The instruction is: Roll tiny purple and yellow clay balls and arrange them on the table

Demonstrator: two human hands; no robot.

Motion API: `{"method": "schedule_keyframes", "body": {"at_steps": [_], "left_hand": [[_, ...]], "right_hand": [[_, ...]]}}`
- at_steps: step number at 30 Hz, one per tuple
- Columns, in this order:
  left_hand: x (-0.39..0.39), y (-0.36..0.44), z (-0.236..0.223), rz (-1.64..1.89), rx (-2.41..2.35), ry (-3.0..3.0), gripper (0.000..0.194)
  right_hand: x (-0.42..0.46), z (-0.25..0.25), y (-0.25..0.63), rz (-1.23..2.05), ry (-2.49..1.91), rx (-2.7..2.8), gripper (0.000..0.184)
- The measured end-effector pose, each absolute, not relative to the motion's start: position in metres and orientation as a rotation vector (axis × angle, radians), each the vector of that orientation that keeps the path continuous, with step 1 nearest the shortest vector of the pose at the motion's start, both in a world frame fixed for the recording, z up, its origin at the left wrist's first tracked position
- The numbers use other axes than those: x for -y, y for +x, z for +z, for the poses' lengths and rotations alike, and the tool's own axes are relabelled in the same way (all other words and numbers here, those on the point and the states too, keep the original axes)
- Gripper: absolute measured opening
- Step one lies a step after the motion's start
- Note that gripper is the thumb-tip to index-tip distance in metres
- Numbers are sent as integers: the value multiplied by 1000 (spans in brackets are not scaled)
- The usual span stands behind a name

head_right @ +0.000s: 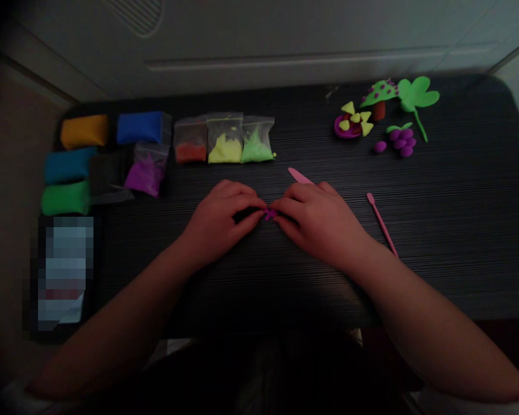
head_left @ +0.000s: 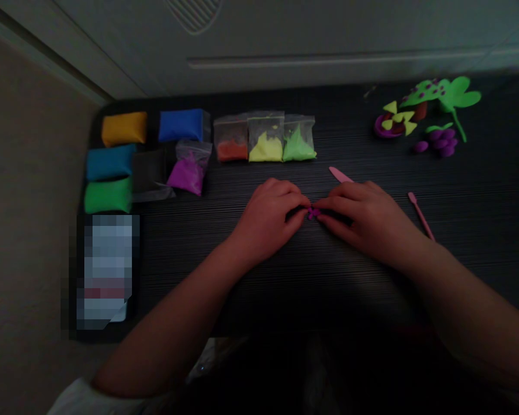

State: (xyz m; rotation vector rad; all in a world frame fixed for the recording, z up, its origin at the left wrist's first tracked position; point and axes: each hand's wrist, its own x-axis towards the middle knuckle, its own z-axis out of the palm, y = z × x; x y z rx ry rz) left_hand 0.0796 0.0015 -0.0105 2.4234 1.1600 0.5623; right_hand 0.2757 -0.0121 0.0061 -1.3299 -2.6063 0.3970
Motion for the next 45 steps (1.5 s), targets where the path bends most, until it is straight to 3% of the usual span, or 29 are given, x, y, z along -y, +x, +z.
{"method": "schedule_keyframes", "body": {"at_steps": [16,25,45], "left_hand": [[0,78,-5,486,-1123,2402,28],[-3,79,-13,508,-1144,2415,17],[-1,80,-7,509,-1158,2410,19]], "right_hand": [[12,5,277,412,-1337,2600,23],[12,6,275,428,-1359,2598,22],[13,10,278,413,-1379,2625,25]]}}
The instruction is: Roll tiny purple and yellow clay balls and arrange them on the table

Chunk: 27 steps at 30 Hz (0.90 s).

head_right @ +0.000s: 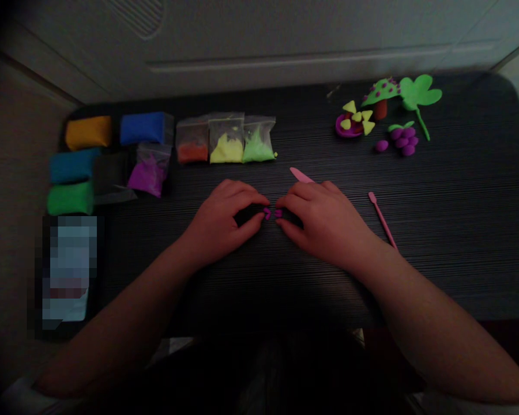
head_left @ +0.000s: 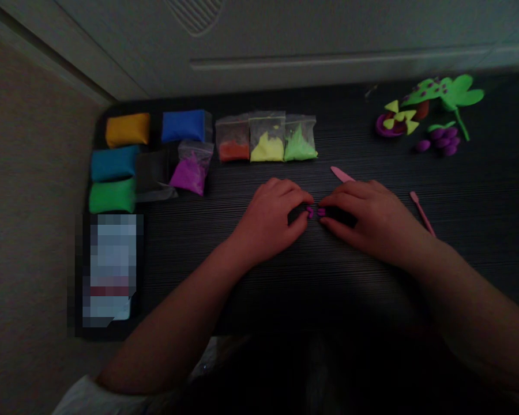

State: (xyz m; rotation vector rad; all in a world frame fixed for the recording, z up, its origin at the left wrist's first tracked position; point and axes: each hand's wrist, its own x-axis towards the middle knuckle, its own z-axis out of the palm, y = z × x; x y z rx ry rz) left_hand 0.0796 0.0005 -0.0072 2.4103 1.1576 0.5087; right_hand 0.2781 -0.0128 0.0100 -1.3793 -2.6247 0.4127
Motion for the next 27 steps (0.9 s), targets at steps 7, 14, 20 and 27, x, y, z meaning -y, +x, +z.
{"method": "schedule_keyframes", "body": {"at_steps": [7,14,20,27], "left_hand": [[0,78,-4,526,-1129,2404,10],[0,77,-6,508,-1103,2421,12],[0,78,-6,529,-1114,2411,13],[-1,78,-6,528,-1094,2420,13]], "right_hand": [[13,10,276,392,-1396,2636,22],[14,8,274,390,-1387,2606,22],[15,7,274,386,-1370,2605,22],[15,6,273,388,-1373,2610,23]]}}
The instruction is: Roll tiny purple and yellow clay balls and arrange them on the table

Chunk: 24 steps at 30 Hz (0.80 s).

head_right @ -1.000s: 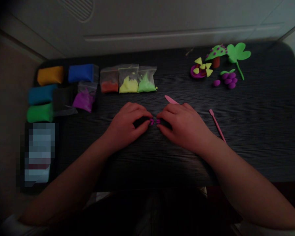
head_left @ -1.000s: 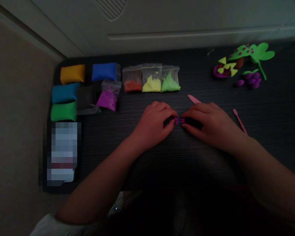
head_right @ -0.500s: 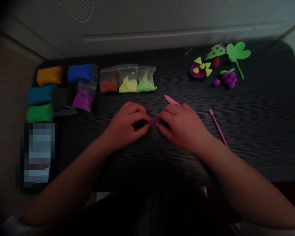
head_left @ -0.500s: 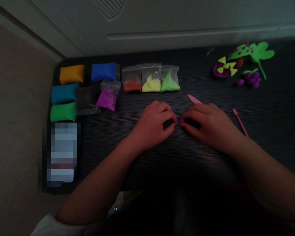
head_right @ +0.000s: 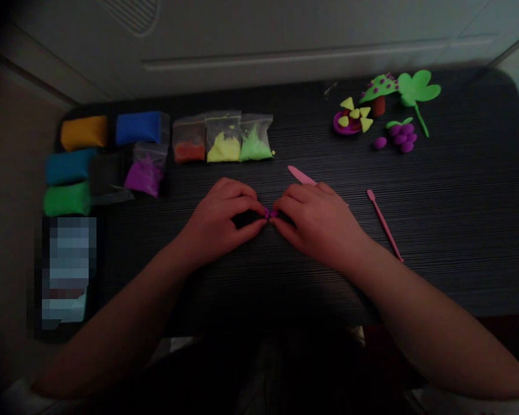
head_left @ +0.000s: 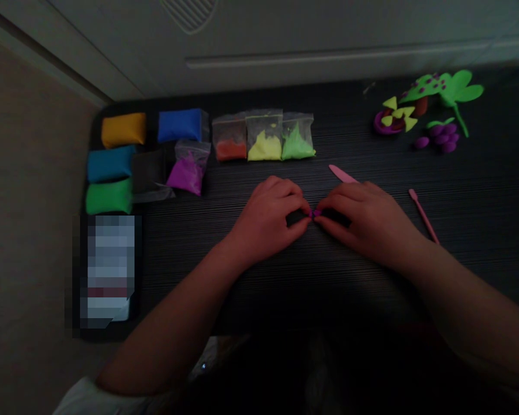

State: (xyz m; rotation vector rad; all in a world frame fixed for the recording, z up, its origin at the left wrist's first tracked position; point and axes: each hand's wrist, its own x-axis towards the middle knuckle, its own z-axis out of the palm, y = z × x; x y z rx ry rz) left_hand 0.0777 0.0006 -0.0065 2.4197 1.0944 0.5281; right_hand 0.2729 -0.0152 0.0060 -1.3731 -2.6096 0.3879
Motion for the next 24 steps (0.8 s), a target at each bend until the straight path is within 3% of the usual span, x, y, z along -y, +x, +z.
{"method": "schedule_keyframes", "body": {"at_steps": [24], "left_hand": [[-1,77,-9,538,-1087,2424,13]], "right_hand": [[16,4,273,410,-1312,2603,23]]}}
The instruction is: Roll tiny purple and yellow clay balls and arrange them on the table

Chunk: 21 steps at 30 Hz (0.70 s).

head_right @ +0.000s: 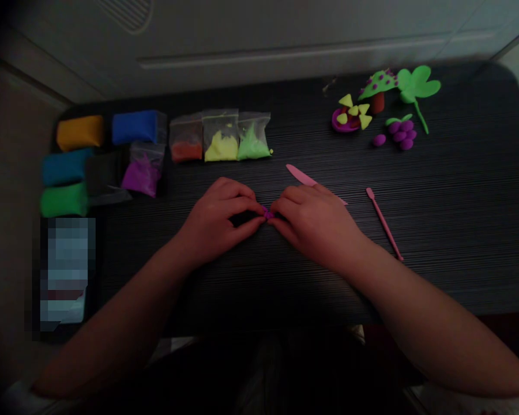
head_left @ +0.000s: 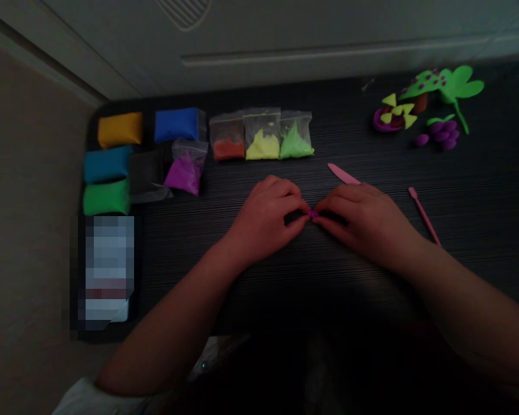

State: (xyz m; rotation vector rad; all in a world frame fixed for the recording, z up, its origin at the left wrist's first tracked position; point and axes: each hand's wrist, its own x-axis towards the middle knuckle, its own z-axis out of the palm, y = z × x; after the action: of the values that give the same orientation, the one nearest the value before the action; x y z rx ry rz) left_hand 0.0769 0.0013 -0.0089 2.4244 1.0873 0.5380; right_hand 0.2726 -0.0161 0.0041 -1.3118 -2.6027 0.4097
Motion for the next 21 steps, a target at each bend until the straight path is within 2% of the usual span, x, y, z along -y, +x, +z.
{"method": "schedule_keyframes", "body": {"at_steps": [10,15,21], "left_hand": [[-3,75,-3,578,-1077,2388,13],[-2,75,-7,582,-1111,2417,20],[-2,75,-8,559,-1106,2442,14]], "right_hand": [[17,6,272,419,-1323,2604,23],[18,6,272,410,-1316,2598,23],[17,6,270,390,-1330,2601,24]]}}
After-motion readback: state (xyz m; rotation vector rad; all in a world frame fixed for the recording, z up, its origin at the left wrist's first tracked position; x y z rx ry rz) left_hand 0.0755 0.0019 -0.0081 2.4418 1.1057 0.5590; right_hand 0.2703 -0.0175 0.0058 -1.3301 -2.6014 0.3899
